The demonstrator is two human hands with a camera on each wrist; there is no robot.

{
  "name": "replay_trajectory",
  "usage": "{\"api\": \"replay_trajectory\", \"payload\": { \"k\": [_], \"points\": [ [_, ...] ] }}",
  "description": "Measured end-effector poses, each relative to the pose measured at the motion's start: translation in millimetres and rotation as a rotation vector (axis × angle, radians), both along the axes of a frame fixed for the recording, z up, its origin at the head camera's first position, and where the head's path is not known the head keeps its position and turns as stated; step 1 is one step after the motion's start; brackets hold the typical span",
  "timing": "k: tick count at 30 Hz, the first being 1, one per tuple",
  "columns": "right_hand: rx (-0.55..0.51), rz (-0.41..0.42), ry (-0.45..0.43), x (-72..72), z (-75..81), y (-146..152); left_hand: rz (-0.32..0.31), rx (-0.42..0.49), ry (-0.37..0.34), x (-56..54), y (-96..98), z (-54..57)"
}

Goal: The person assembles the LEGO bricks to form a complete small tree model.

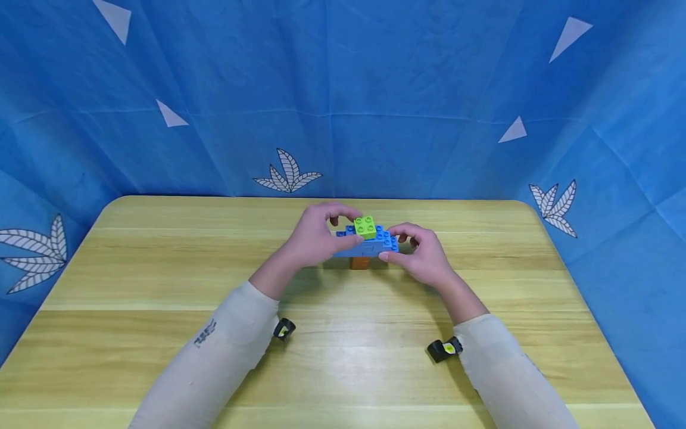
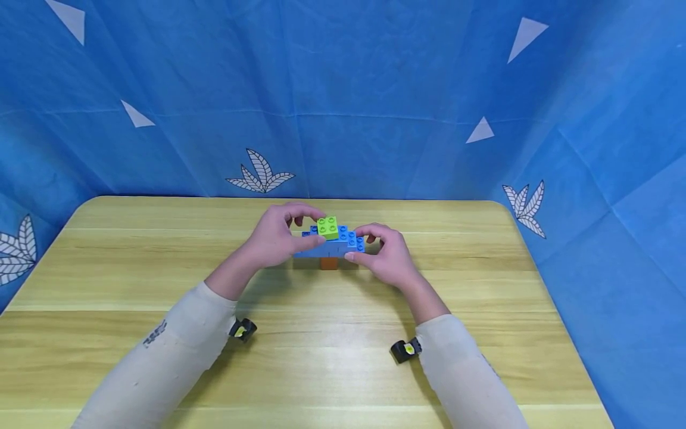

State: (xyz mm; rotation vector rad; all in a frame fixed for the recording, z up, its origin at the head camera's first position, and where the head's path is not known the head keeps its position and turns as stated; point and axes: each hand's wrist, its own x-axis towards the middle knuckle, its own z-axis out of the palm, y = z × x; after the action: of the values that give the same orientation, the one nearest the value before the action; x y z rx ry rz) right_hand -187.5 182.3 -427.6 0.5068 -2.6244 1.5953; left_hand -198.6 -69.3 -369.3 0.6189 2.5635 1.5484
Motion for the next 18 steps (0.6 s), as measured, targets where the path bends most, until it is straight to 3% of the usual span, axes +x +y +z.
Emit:
{"api": "replay_trajectory", "payload": {
  "k": [7,18],
  "points": [
    [-0.007,0.004,-0.007,-0.7,-0.5,-0.6,-0.035,-0.032,0.013,-2.2,-0.3,0.7],
    [-0.036,0.021,0.009,-2.2,-1.5,-2.5,-0.068,-0.091,0.115,-5.1,1.2,1.2]
  ]
}}
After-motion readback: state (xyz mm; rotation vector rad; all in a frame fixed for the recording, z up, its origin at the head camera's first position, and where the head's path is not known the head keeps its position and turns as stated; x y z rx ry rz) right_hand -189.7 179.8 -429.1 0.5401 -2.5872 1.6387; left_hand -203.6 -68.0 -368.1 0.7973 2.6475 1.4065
